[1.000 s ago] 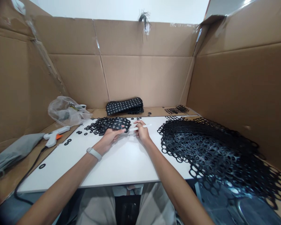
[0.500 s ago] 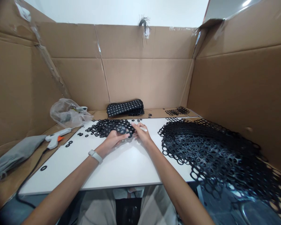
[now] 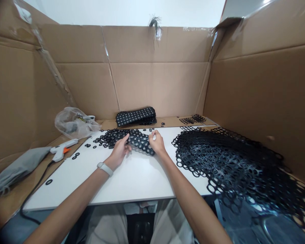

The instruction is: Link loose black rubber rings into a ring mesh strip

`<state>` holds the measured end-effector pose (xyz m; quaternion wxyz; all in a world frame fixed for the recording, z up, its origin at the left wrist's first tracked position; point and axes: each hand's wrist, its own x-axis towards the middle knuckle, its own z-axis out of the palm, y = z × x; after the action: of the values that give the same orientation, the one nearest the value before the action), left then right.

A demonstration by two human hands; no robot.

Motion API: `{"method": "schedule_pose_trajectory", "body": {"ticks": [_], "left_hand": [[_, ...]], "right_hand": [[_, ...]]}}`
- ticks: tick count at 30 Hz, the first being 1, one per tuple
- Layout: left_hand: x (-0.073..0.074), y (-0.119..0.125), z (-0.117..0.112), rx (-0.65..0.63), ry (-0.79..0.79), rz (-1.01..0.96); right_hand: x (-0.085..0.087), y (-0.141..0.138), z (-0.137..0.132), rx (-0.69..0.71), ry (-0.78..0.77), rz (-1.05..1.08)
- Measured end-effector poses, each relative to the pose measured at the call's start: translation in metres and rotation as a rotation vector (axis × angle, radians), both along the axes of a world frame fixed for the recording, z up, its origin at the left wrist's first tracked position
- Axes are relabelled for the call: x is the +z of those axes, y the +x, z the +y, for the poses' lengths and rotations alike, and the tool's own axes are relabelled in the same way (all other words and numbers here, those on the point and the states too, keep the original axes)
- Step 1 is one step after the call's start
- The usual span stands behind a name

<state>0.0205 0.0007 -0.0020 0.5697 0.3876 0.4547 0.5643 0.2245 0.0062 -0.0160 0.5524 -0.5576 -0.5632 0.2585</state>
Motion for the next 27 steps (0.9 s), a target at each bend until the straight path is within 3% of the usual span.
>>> {"method": "schedule_pose_trajectory", "body": {"ticks": [9, 13, 17, 22, 27], "left_hand": [[0.003, -0.006, -0.001, 0.104, -0.004, 0.005], [0.0, -0.011, 0.002, 0.234, -0.004, 0.055], [0.011, -0.022, 0.005, 0.325, 0.02, 0.15], [0.046, -0.048, -0.004, 0.178, 0.019, 0.352], [0.066, -0.082, -0.039, 0.039, -0.023, 0.53]], "right_hand": [[0.014, 0.024, -0.004, -0.065, -0.127, -0.373], [0.02, 0.032, -0.006, -0.076, -0.216, -0.494], [0.025, 0.034, -0.009, -0.089, -0.263, -0.592], [0.037, 0.032, -0.018, -0.066, -0.267, -0.715], [0.046, 0.043, -0.05, 0.029, -0.268, -0.825]]}}
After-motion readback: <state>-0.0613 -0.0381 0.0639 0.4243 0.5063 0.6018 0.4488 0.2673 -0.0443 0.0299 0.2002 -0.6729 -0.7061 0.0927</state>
